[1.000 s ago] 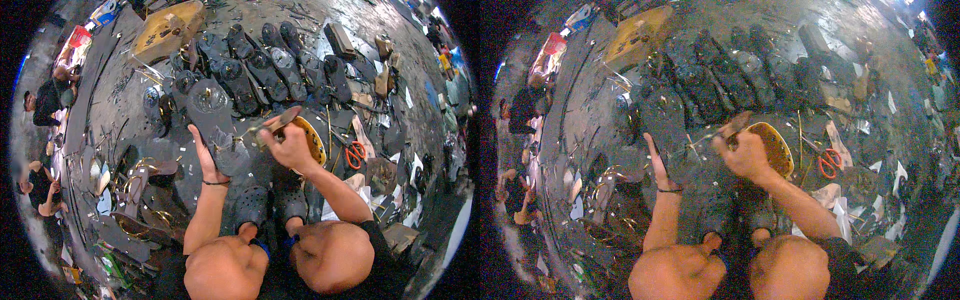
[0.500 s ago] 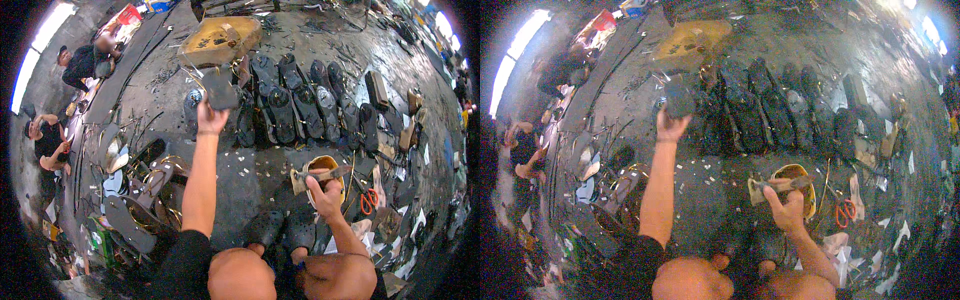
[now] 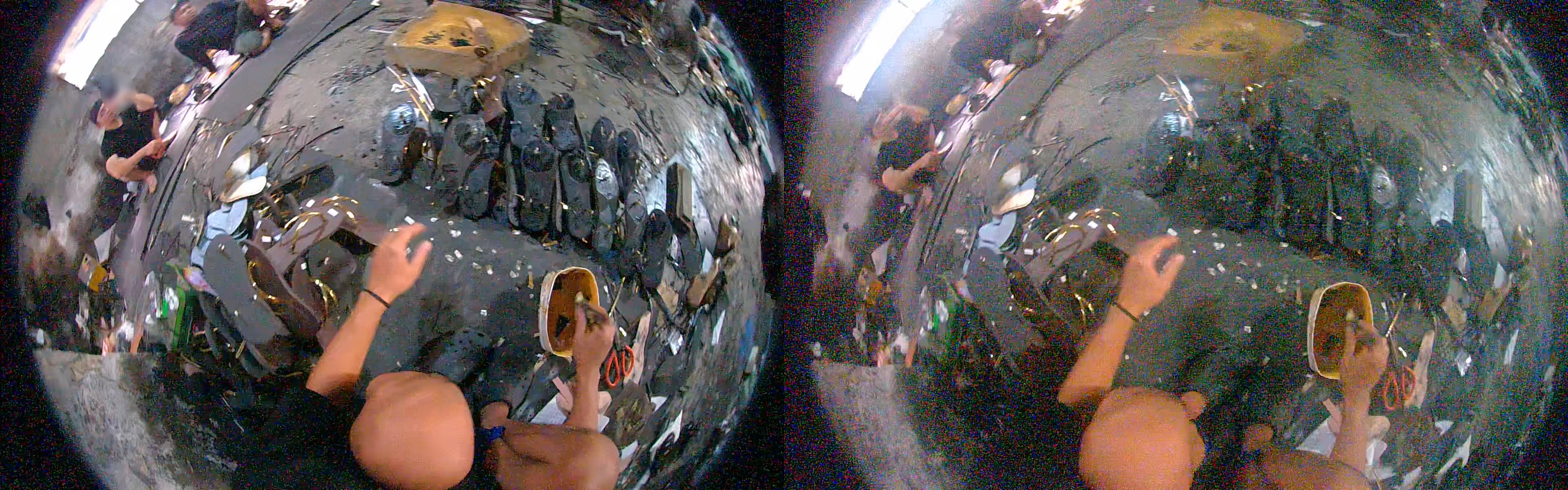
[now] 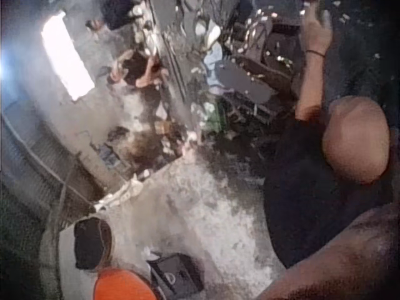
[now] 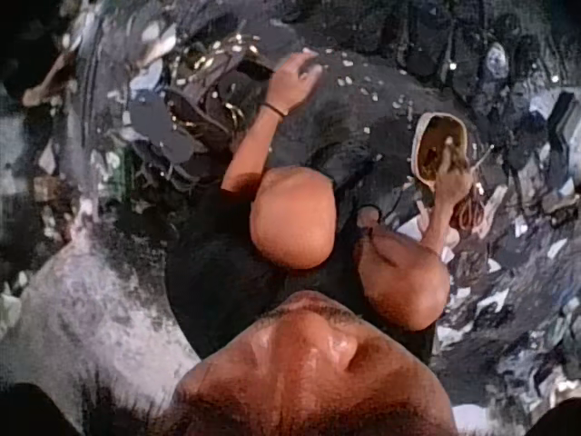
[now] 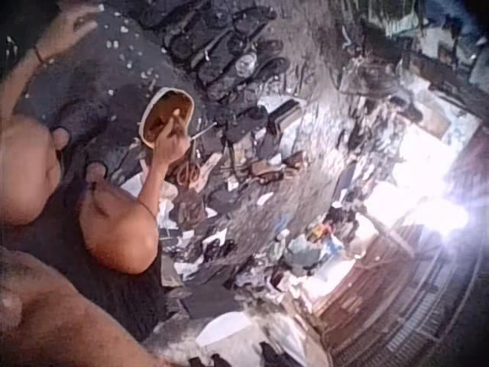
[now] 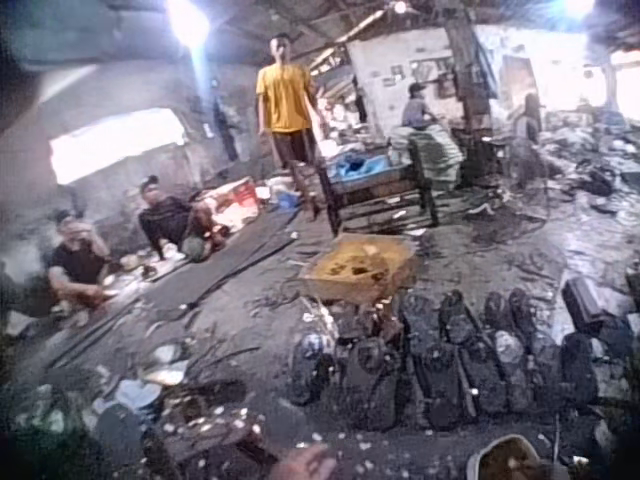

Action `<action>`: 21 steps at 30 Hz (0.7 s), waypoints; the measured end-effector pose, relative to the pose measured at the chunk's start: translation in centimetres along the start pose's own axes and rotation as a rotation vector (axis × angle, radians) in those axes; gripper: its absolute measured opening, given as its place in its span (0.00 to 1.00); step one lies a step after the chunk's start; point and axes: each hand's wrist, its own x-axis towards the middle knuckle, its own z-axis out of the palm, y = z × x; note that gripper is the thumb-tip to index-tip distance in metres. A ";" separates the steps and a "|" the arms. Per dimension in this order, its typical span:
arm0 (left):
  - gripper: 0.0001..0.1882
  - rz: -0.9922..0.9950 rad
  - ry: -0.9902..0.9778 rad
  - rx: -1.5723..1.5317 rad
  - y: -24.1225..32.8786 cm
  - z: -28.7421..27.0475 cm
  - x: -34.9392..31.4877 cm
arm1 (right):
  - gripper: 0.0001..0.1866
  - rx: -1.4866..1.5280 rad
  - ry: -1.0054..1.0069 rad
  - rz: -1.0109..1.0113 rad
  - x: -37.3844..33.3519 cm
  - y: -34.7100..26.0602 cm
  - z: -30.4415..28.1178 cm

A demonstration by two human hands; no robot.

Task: The person sits on the floor and repeatedly rubs the soles of black sandals with a small block, occasionally dipping the block into a yellow container. They handle multiple sandals one at a time, turning them over and placing them back on the floor.

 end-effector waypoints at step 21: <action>0.31 0.003 -0.697 -0.251 1.6 8.9 -11.1 | 0.16 0.288 -0.543 0.168 -7.0 0.0 -7.5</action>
